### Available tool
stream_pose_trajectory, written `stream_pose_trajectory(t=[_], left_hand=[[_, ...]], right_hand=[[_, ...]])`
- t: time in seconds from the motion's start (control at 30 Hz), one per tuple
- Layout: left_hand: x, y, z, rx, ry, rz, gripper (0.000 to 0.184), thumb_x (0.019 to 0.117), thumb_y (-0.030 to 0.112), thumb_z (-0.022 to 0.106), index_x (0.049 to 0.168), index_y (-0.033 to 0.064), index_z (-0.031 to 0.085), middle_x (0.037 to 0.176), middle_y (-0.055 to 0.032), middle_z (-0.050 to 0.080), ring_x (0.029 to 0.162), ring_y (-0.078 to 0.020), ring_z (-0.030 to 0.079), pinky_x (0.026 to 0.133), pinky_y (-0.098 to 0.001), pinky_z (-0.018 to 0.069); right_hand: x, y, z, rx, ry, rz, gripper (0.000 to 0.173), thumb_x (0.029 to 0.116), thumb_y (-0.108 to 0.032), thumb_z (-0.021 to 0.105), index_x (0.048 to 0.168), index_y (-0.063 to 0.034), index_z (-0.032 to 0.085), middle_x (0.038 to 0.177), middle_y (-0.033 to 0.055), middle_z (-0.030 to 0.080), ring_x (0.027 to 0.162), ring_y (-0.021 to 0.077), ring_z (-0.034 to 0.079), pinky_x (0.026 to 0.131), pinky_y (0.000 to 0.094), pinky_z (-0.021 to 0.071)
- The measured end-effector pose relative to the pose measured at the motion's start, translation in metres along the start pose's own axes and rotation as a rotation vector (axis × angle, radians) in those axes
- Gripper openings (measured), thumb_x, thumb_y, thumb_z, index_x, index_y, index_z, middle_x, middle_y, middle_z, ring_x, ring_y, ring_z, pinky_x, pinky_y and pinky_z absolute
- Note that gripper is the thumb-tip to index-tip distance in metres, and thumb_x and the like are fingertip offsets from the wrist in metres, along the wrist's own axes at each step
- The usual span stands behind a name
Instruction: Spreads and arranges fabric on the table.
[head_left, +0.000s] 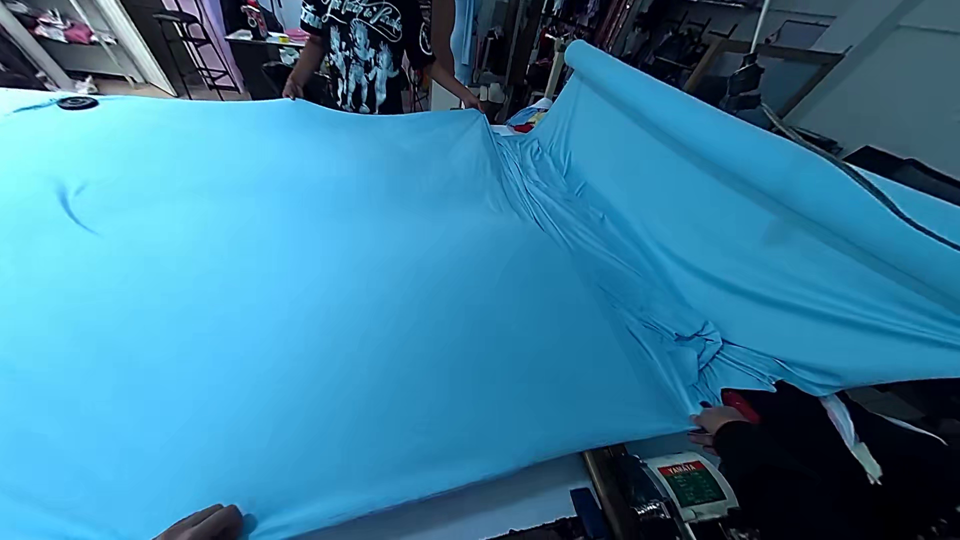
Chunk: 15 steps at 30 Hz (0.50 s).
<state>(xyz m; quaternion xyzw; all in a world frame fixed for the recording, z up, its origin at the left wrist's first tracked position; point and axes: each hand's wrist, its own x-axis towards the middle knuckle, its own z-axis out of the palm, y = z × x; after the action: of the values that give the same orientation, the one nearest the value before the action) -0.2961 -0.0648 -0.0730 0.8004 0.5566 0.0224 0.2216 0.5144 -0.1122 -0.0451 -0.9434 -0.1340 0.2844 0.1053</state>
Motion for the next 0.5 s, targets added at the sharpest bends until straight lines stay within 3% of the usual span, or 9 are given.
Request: stream_pose_trajectory(t=[0.07, 0.1, 0.3, 0.5], left_hand=[[0.01, -0.013, 0.024, 0.016, 0.037, -0.002, 0.023, 0.0849, 0.02, 0.081, 0.1, 0.0045, 0.074, 0.097, -0.0188, 0.074, 0.091, -0.0406, 0.072, 0.075, -0.065, 0.0561], [0.014, -0.021, 0.034, 0.025, 0.067, 0.006, 0.021, 0.0839, 0.02, 0.081, 0.099, 0.0058, 0.075, 0.096, -0.0175, 0.074, 0.09, -0.0395, 0.072, 0.075, -0.0645, 0.0566], [0.02, -0.035, 0.051, 0.032, 0.152, 0.036, 0.024, 0.0831, 0.028, 0.077, 0.097, 0.0091, 0.075, 0.09, -0.0138, 0.073, 0.08, -0.0351, 0.072, 0.069, -0.0595, 0.0571], [0.023, -0.038, 0.059, -0.024, 0.094, 0.005, 0.03, 0.0851, 0.034, 0.076, 0.098, 0.0069, 0.076, 0.094, -0.0151, 0.074, 0.084, -0.0324, 0.073, 0.076, -0.0537, 0.0585]], right_hand=[[0.003, -0.001, 0.012, -0.211, -0.078, -0.029, 0.043, 0.1054, -0.013, 0.056, 0.14, 0.012, 0.051, 0.142, 0.0278, 0.056, 0.13, 0.0345, 0.06, 0.11, 0.0469, 0.0466], [0.005, 0.0, 0.018, -0.226, -0.087, -0.048, 0.043, 0.1051, -0.012, 0.056, 0.139, 0.0141, 0.05, 0.142, 0.0294, 0.056, 0.132, 0.0363, 0.058, 0.112, 0.0482, 0.0448], [0.031, 0.002, 0.036, 0.258, -0.045, 0.091, 0.041, 0.1058, -0.01, 0.054, 0.141, 0.0086, 0.047, 0.138, 0.027, 0.058, 0.114, 0.0344, 0.067, 0.092, 0.0484, 0.0564], [0.037, 0.001, 0.043, 0.215, -0.157, 0.151, 0.037, 0.1053, -0.019, 0.058, 0.136, 0.0016, 0.054, 0.123, 0.0213, 0.068, 0.102, 0.0307, 0.071, 0.085, 0.0474, 0.0566]])
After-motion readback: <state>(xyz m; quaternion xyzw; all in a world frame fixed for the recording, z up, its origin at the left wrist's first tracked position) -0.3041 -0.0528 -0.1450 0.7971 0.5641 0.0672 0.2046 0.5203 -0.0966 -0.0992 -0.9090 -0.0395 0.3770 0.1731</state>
